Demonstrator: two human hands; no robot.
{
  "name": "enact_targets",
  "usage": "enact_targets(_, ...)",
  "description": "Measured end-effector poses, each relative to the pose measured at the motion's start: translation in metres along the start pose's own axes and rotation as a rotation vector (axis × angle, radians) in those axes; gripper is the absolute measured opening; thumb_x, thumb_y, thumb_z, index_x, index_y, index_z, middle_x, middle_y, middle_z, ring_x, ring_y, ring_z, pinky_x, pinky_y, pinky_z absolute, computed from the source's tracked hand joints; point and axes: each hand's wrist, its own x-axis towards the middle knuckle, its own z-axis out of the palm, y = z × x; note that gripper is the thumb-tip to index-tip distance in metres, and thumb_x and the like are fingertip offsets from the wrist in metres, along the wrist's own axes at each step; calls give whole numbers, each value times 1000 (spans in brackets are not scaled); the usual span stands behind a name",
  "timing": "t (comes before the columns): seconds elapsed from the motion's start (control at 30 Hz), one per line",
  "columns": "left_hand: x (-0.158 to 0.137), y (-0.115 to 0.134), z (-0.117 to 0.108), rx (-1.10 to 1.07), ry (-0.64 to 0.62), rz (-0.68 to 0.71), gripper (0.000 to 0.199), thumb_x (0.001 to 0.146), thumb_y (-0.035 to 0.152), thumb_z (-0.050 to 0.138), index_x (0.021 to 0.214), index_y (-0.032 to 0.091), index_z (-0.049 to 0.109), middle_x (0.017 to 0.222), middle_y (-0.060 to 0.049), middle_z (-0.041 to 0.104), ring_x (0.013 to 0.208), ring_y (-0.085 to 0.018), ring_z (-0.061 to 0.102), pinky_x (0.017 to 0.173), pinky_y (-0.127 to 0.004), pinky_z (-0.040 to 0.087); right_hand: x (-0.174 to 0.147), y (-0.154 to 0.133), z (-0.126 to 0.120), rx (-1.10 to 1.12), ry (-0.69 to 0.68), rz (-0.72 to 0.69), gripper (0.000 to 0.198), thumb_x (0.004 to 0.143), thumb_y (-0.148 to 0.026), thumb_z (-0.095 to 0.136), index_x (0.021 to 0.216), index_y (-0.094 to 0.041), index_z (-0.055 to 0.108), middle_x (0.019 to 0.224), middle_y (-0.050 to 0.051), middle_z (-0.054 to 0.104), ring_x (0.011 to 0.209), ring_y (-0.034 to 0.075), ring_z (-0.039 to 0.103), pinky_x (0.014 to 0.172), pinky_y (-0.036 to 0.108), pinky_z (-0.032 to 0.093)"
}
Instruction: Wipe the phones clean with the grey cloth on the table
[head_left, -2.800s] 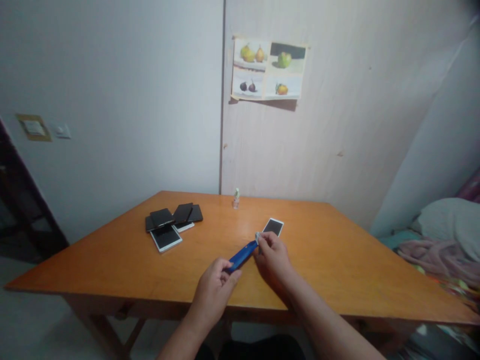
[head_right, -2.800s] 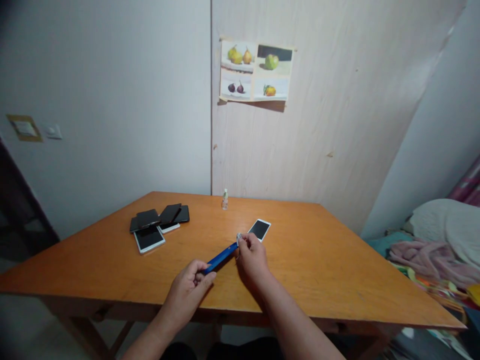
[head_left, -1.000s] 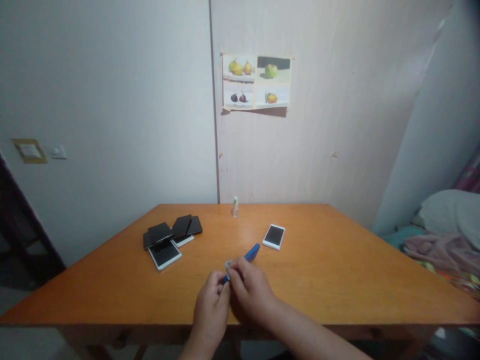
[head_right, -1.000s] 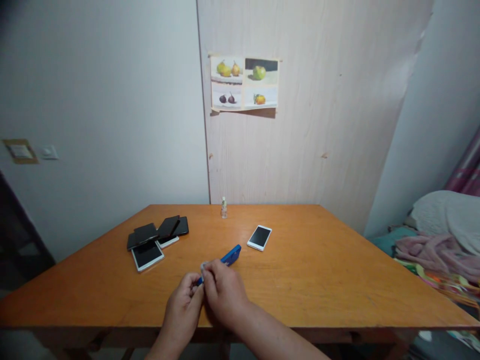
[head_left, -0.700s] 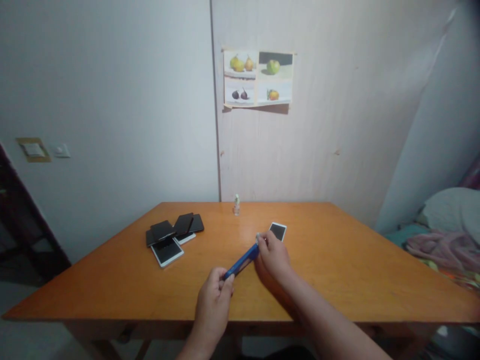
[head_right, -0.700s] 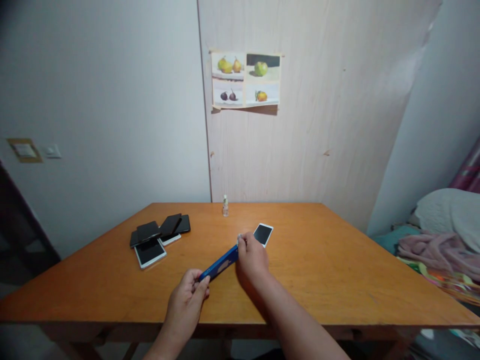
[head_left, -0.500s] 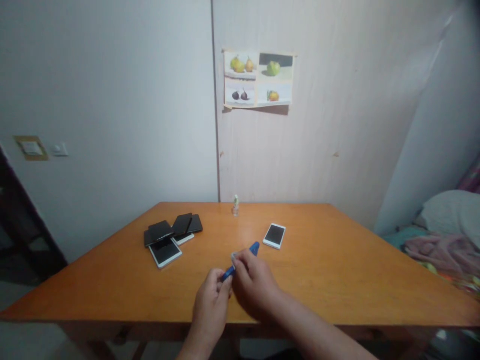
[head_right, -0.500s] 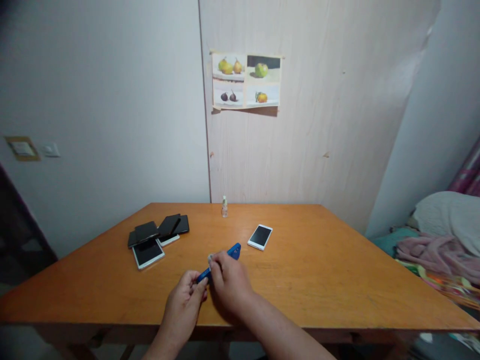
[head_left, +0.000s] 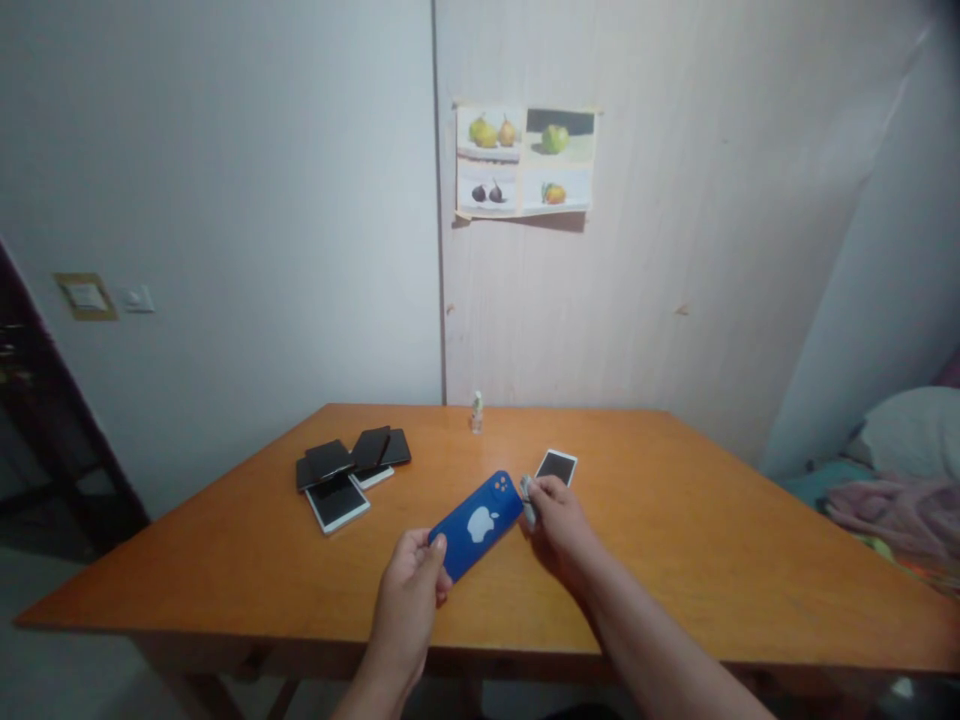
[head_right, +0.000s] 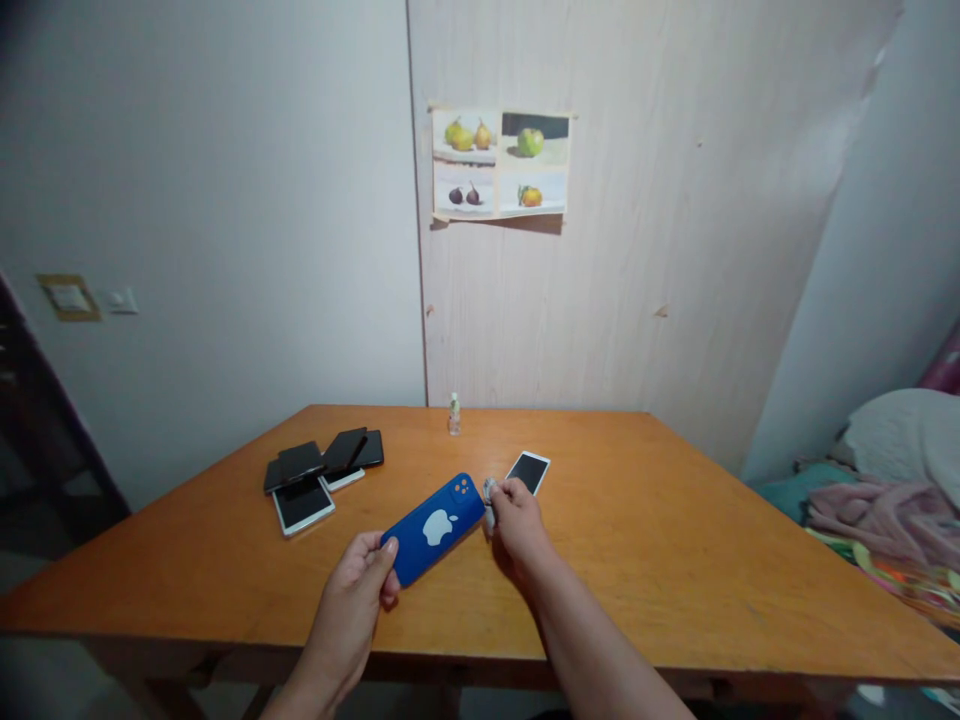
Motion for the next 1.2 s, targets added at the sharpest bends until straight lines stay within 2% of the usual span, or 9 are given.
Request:
enact_targets(0.13, 4, -1, -4, -77, 17, -52, 42, 85, 57, 62, 100, 18, 57, 54, 7, 49, 49, -9, 41, 49, -18, 33, -6, 3, 1, 104, -147, 140, 41, 76, -58, 73, 77, -21, 54, 52, -5, 52, 43, 9, 43, 43, 21, 32)
enact_targets(0.33, 4, 5, -3, -159, 15, -73, 43, 84, 56, 64, 104, 18, 55, 51, 10, 44, 46, -8, 38, 46, -17, 29, -7, -3, -2, 145, -261, 262, 35, 77, -46, 77, 77, -20, 53, 53, -5, 54, 44, 8, 47, 43, 18, 37)
enact_targets(0.47, 1, 4, 2, -71, 31, -12, 52, 85, 54, 63, 120, 18, 53, 65, 5, 57, 50, -9, 48, 48, -19, 37, -6, -9, -5, 321, -244, 392, 30, 76, -30, 77, 77, -20, 49, 53, -7, 49, 38, 3, 35, 34, 12, 21)
enact_targets(0.57, -3, -1, 6, 123, 31, 138, 55, 84, 48, 64, 129, 18, 52, 101, -7, 67, 63, -12, 58, 62, -27, 51, -1, -11, -10, 367, -204, 451, 26, 81, -28, 71, 78, -20, 47, 51, -8, 44, 36, 3, 31, 32, 11, 17)
enact_targets(0.7, -10, -9, 9, 467, -50, 462, 58, 81, 29, 68, 137, 25, 53, 144, -13, 47, 108, -23, 62, 95, -41, 53, 6, -9, -16, 360, -146, 496, 22, 86, -28, 65, 81, -21, 45, 49, -10, 41, 34, 3, 30, 31, 10, 21)
enact_targets(0.77, -12, -13, 9, 572, -91, 557, 58, 80, 20, 65, 137, 27, 54, 149, -11, 43, 128, -28, 52, 107, -46, 45, 8, -8, -18, 355, -138, 514, 21, 87, -28, 65, 81, -22, 45, 49, -10, 40, 34, 3, 31, 30, 11, 22)
enact_targets(0.87, -11, -16, 9, 617, -75, 599, 46, 87, 18, 56, 133, 26, 59, 141, -10, 54, 129, -27, 53, 110, -48, 43, 7, -8, -17, 353, -135, 522, 22, 88, -31, 65, 82, -22, 46, 49, -9, 42, 34, 4, 32, 30, 12, 24)
enact_targets(1.0, -12, -15, 10, 584, -37, 551, 33, 96, 28, 49, 125, 24, 65, 125, -10, 66, 116, -25, 62, 104, -41, 49, 1, -8, -13, 263, -118, 403, 29, 84, -42, 69, 80, -21, 50, 51, -7, 47, 35, 6, 34, 33, 17, 28)
enact_targets(1.2, -12, -8, 11, 544, 19, 442, 30, 95, 35, 51, 116, 23, 69, 112, -11, 71, 104, -27, 66, 93, -39, 51, -4, -15, -11, -189, 88, -113, 35, 78, -55, 69, 78, -20, 64, 64, 0, 60, 56, 14, 51, 53, 26, 41)
